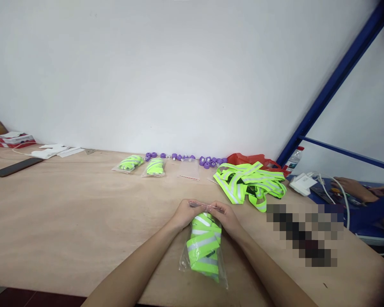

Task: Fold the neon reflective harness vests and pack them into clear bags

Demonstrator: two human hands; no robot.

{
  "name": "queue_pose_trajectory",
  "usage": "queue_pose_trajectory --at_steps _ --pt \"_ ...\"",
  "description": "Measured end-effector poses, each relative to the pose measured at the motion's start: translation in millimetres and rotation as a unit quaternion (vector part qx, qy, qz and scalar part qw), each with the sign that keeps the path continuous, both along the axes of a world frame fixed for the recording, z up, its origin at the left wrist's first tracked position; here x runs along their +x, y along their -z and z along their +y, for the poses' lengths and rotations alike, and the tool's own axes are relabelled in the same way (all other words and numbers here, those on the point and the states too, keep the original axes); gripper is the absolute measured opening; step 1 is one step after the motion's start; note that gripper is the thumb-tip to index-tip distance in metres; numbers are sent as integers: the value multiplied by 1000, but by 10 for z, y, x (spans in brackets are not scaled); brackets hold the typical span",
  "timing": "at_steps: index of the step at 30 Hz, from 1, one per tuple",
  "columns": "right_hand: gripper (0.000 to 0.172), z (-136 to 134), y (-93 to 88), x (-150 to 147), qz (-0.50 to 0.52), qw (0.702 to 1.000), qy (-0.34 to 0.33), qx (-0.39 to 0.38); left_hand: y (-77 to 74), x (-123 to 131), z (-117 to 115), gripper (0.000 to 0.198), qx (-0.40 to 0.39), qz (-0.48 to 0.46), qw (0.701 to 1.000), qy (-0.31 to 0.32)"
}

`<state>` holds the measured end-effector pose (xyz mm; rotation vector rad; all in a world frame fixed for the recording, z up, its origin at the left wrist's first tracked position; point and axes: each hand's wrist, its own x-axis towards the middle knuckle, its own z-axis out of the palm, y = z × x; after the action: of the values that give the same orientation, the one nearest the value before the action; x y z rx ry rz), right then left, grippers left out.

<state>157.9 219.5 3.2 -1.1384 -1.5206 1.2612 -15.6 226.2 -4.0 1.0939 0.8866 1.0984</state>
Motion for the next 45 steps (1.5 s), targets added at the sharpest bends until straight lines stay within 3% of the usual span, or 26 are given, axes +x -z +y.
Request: queue_pose_trajectory --at_steps 22,33,45 --pt "44 34 47 15 19 1000 1 -8 -35 4 -25 43 5 0 1000 -1" --pt "45 -7 -47 -20 4 1000 -7 -1 -31 6 -20 39 14 19 1000 -14" --pt "47 17 3 4 15 1000 -6 -8 -91 -8 -42 44 3 -3 1000 14"
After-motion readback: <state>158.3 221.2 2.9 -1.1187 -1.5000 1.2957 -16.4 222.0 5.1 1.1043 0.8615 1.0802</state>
